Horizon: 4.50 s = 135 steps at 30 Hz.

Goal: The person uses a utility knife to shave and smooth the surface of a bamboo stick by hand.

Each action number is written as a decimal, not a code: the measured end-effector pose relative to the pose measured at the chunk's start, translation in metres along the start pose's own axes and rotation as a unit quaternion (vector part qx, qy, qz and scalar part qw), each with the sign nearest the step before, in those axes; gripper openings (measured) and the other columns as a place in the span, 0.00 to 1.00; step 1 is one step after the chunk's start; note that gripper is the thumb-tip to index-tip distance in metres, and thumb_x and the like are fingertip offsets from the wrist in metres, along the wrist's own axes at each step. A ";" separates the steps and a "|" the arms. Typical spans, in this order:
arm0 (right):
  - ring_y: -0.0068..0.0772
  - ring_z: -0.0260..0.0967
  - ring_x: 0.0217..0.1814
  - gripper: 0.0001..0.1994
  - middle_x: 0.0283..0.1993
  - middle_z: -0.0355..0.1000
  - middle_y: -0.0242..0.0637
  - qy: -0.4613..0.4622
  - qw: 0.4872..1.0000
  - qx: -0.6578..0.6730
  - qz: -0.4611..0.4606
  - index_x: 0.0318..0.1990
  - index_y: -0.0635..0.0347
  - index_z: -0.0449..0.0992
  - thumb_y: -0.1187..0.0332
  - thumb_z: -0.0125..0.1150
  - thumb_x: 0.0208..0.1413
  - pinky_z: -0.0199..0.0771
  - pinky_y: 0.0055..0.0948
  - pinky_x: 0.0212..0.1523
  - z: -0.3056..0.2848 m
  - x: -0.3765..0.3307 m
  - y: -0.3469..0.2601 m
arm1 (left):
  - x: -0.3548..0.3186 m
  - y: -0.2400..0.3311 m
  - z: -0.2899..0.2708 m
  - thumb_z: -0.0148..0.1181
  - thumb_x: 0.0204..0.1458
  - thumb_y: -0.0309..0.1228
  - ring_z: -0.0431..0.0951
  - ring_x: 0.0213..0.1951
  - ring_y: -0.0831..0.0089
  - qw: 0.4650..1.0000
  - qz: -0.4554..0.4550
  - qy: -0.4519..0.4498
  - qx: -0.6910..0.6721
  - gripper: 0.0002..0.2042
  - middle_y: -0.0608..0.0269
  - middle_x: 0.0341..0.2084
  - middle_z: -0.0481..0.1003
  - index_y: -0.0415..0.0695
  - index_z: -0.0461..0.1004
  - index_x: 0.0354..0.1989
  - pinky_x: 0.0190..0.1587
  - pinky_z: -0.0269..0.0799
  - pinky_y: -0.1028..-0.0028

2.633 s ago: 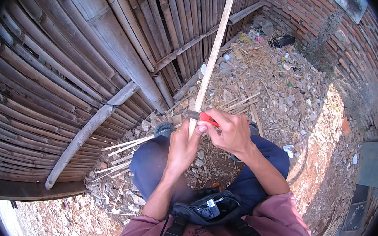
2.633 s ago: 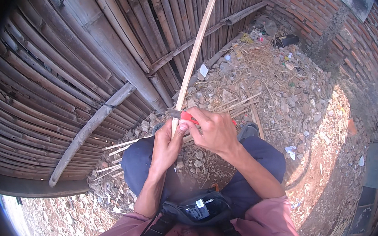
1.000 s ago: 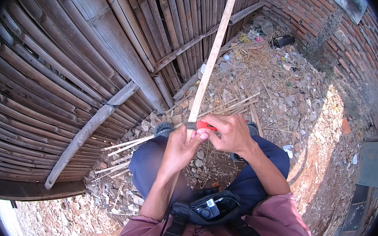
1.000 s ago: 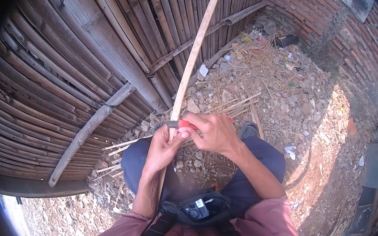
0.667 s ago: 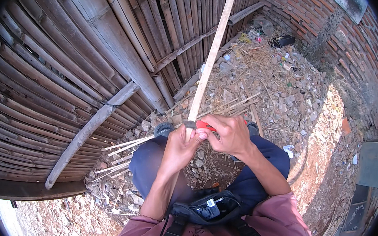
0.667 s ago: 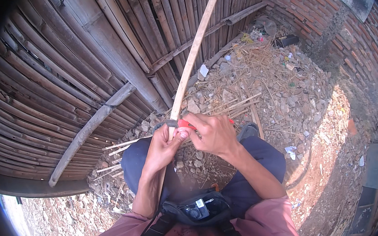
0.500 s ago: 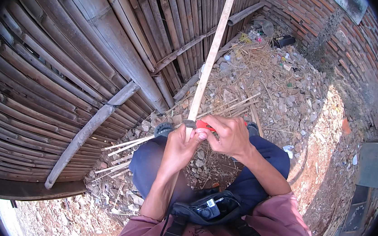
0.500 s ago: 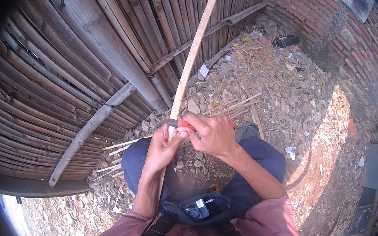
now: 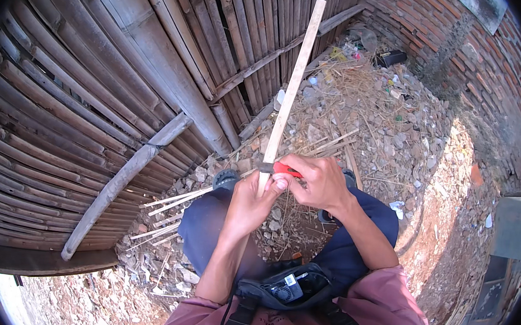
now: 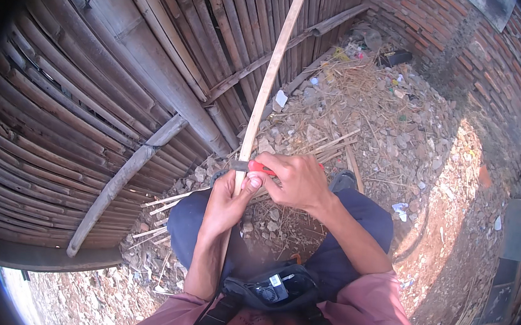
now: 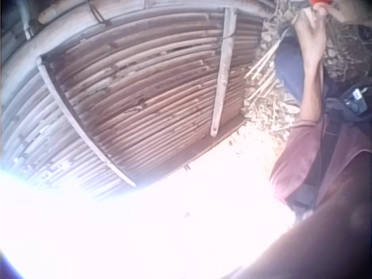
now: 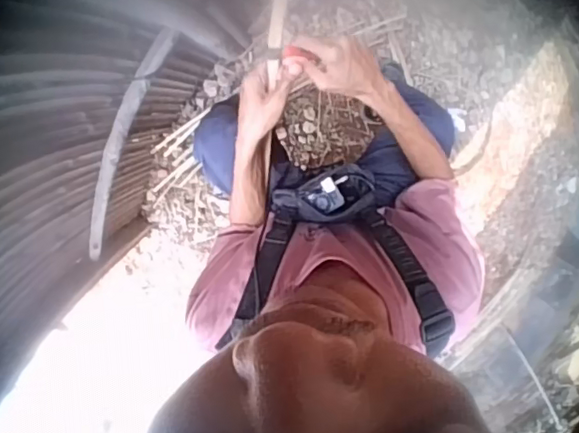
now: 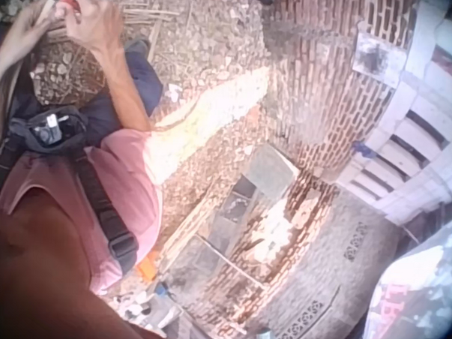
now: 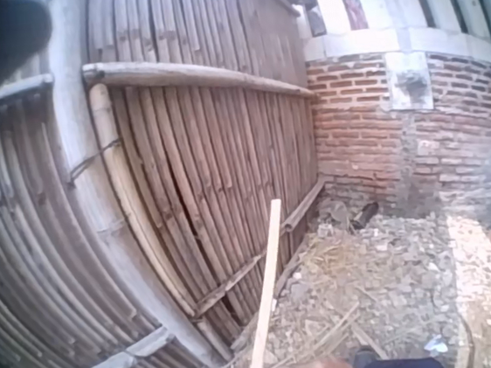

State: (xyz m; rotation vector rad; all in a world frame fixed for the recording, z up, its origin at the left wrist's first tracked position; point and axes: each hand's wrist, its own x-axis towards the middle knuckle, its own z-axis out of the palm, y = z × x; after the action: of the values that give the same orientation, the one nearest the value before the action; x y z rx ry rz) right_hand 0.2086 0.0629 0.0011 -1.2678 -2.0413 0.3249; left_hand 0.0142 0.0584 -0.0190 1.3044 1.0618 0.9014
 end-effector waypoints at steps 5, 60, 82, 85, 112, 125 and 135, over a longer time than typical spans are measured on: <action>0.48 0.82 0.30 0.09 0.32 0.84 0.39 -0.038 0.999 -0.006 -0.024 0.44 0.49 0.83 0.62 0.69 0.58 0.78 0.43 0.28 -0.010 0.002 0.003 | -0.001 -0.008 0.000 0.71 0.65 0.37 0.70 0.34 0.84 1.000 0.017 0.008 0.002 0.15 0.72 0.29 0.77 0.36 0.79 0.45 0.36 0.69 0.75; 0.46 0.82 0.28 0.08 0.31 0.83 0.39 0.083 0.994 -0.065 0.033 0.43 0.53 0.84 0.61 0.69 0.62 0.77 0.42 0.27 -0.001 0.000 -0.018 | 0.000 -0.002 0.008 0.65 0.70 0.37 0.63 0.25 0.83 0.997 0.009 0.039 0.070 0.14 0.70 0.19 0.70 0.35 0.81 0.43 0.26 0.60 0.70; 0.49 0.82 0.37 0.10 0.37 0.81 0.41 -0.042 0.999 0.025 -0.020 0.45 0.56 0.81 0.60 0.66 0.66 0.79 0.45 0.36 -0.015 0.003 0.016 | 0.001 0.005 0.003 0.69 0.67 0.40 0.77 0.29 0.77 0.993 0.054 0.029 0.100 0.17 0.58 0.25 0.80 0.35 0.76 0.43 0.34 0.74 0.67; 0.48 0.82 0.36 0.10 0.37 0.81 0.41 -0.044 0.998 0.032 -0.026 0.45 0.55 0.82 0.61 0.68 0.64 0.79 0.44 0.35 -0.012 0.002 0.014 | 0.001 0.006 0.002 0.69 0.67 0.40 0.80 0.30 0.76 0.993 0.055 0.031 0.098 0.18 0.56 0.25 0.81 0.34 0.76 0.43 0.34 0.75 0.66; 0.47 0.83 0.33 0.10 0.37 0.84 0.43 0.046 0.999 -0.004 0.019 0.46 0.59 0.84 0.68 0.71 0.59 0.79 0.40 0.31 0.009 -0.003 -0.005 | 0.000 0.009 0.006 0.64 0.70 0.43 0.72 0.21 0.74 0.981 0.027 0.097 0.166 0.19 0.51 0.17 0.75 0.34 0.83 0.47 0.28 0.70 0.63; 0.50 0.83 0.34 0.11 0.36 0.83 0.46 -0.006 1.000 0.028 -0.003 0.46 0.60 0.84 0.65 0.70 0.61 0.81 0.42 0.36 -0.011 0.006 0.016 | 0.006 0.000 0.008 0.64 0.69 0.43 0.82 0.26 0.64 0.987 0.041 0.052 0.149 0.19 0.50 0.23 0.79 0.34 0.79 0.47 0.32 0.74 0.61; 0.49 0.83 0.33 0.09 0.33 0.83 0.42 -0.027 0.999 0.011 -0.017 0.44 0.54 0.84 0.61 0.67 0.63 0.79 0.45 0.31 -0.005 0.003 0.015 | 0.005 -0.004 0.003 0.64 0.70 0.41 0.82 0.26 0.62 0.986 0.060 0.040 0.149 0.20 0.47 0.23 0.80 0.32 0.77 0.48 0.33 0.75 0.60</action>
State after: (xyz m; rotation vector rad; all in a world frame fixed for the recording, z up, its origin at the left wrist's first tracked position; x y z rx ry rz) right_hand 0.2213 0.0720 -0.0024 -1.2215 -2.0960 0.3693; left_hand 0.0181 0.0621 -0.0238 1.6055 1.2267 0.9151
